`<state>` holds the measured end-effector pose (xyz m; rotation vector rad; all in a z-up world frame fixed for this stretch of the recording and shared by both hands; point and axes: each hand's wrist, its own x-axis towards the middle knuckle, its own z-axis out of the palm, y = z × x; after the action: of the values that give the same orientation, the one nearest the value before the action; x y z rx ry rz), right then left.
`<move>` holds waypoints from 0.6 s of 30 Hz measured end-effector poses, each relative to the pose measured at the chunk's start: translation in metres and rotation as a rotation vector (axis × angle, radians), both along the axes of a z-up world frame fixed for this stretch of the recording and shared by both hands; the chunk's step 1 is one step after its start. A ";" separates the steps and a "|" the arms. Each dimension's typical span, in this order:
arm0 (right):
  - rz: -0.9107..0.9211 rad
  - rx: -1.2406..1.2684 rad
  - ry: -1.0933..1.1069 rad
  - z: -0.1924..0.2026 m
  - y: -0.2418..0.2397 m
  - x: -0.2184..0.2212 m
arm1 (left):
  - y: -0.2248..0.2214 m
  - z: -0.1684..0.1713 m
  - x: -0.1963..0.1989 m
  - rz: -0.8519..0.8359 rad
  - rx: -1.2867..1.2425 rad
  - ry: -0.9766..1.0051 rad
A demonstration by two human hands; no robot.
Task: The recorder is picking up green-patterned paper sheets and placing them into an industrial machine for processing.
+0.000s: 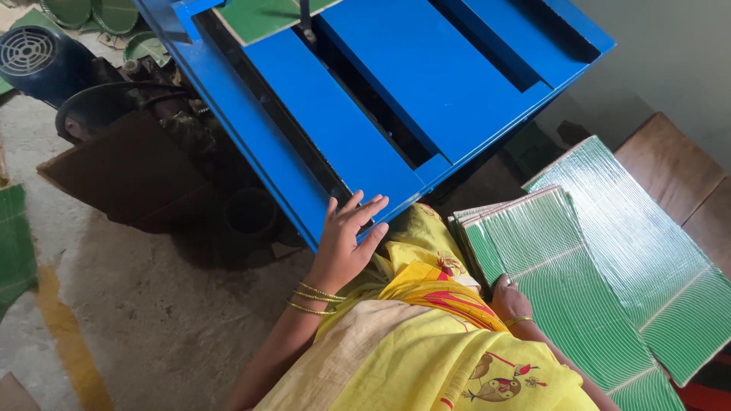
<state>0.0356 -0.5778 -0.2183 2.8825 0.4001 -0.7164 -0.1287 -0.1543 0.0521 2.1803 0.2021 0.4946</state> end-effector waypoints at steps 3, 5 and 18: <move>-0.024 -0.005 0.076 0.043 0.019 -0.008 | 0.001 0.003 -0.002 0.004 -0.019 0.002; -0.033 -0.006 0.115 0.041 0.014 -0.002 | 0.002 0.001 -0.003 0.008 -0.016 0.006; -0.114 -0.104 -0.469 0.307 0.043 0.053 | 0.008 -0.004 0.000 -0.198 -0.538 -0.060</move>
<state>0.0891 -0.5345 0.0892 2.8632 0.1329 -0.0558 -0.1285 -0.1463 0.0485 1.6369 0.0721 0.3440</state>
